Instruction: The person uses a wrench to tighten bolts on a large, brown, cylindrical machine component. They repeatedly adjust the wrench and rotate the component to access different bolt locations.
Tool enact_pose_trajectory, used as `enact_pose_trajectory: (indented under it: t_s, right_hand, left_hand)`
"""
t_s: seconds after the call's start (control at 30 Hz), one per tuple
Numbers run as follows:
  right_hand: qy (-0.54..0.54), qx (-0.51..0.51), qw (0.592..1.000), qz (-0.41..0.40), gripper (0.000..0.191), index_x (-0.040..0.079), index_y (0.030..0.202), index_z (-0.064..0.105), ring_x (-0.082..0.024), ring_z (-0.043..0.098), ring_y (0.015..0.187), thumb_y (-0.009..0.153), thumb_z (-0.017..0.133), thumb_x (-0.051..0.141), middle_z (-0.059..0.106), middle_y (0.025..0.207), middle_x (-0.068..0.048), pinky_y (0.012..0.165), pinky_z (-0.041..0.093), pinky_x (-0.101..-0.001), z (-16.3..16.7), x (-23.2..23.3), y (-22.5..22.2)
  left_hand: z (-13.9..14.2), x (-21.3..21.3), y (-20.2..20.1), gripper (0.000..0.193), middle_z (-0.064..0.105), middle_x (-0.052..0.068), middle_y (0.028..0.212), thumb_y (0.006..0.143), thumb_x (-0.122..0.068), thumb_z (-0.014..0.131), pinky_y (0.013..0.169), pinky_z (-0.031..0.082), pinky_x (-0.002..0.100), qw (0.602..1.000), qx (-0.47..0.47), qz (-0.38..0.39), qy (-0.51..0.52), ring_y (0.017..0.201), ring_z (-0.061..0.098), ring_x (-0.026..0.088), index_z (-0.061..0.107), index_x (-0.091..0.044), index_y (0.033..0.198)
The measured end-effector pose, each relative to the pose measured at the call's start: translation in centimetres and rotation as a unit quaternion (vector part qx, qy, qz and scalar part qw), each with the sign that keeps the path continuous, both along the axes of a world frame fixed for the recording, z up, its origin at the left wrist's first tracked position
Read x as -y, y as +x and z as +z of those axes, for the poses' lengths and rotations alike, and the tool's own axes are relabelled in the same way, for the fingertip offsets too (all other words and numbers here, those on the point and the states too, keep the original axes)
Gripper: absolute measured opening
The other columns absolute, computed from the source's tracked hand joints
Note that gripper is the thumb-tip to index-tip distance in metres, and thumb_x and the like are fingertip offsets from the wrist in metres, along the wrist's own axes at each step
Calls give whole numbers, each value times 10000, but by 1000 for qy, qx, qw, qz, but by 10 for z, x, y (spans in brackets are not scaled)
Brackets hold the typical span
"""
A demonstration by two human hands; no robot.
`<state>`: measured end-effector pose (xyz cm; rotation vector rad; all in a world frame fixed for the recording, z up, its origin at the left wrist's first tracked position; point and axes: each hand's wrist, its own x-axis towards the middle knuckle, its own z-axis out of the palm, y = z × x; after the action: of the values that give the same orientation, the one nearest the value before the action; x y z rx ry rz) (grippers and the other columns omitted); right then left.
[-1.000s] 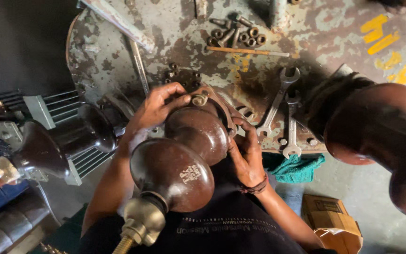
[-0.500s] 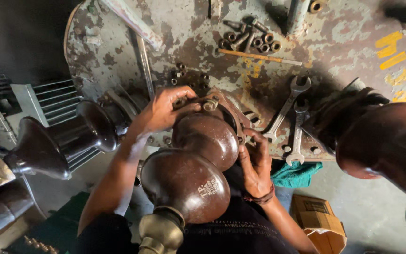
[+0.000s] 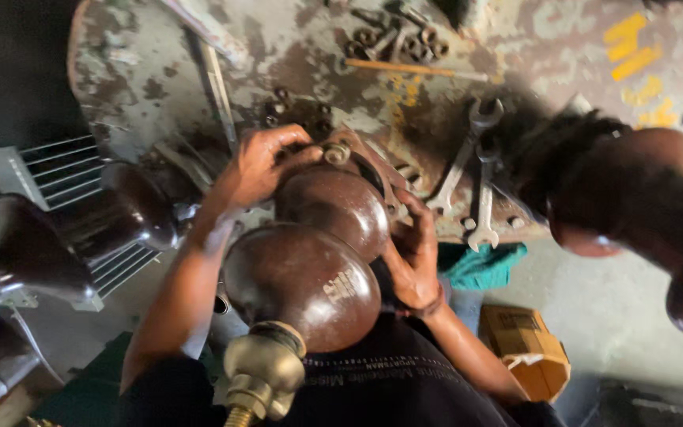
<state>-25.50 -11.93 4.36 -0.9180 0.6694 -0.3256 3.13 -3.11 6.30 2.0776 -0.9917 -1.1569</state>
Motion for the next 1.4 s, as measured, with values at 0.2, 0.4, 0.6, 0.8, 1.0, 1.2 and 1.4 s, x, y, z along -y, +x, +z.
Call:
enact_pose_trajectory:
  t_s: [0.2,0.4,0.6,0.8,1.0,1.2,1.4]
  right_hand:
    - [29,22,998,-57,698,31,1572,288,-154,666,981,1009,700,52,689,1132,-93,890,540,-313,-7,-15,0]
    - [77,-7,996,-44,443,-9,1395,401,-129,626,1057,1051,662,92,648,1198,-86,921,536,-307,-5,-24,-7]
    - [-24,-23,998,57,280,-25,1316,582,-151,589,1049,1139,562,190,683,1161,-101,927,504,-307,-6,-17,-9]
    - [-144,-80,979,123,352,-43,1357,523,-286,699,1008,1085,488,178,694,1147,-170,886,519,-330,-8,-3,-9]
    - [-18,-75,994,82,391,-53,1394,536,-232,571,1196,1119,482,220,622,1306,-168,1041,451,-326,-17,-10,-17]
    - [-13,-56,997,60,527,-33,1526,383,-214,522,1323,1106,461,276,535,1473,-148,1110,419,-343,-18,-13,-16]
    - [-14,37,993,114,638,-49,1533,384,-237,576,1307,1070,548,359,583,1449,-179,1120,457,-363,-9,7,-4]
  left_hand:
    - [8,3,-3,292,732,102,921,1017,-319,703,769,524,312,999,-22,5,-25,836,676,133,716,-29,1041]
    - [14,6,-4,271,721,94,907,1019,-279,703,755,515,299,1000,-21,4,-10,830,643,92,713,-10,1048]
    - [14,-1,-6,251,724,81,835,1007,-281,707,708,509,301,996,-48,47,64,780,590,89,731,-33,1040]
    - [7,-6,-7,312,731,77,856,961,-338,722,723,520,307,999,-18,50,12,780,643,109,735,-31,1016]
    - [2,-14,-7,423,685,77,795,984,-452,665,719,516,318,998,-38,49,7,750,638,125,709,-31,980]
    - [4,-10,-9,450,633,134,754,968,-471,694,666,493,354,995,-30,55,76,693,586,197,720,-22,939]
    - [25,3,-6,355,686,135,1144,1038,-308,697,842,559,402,953,85,3,-291,994,680,267,658,-66,1294]
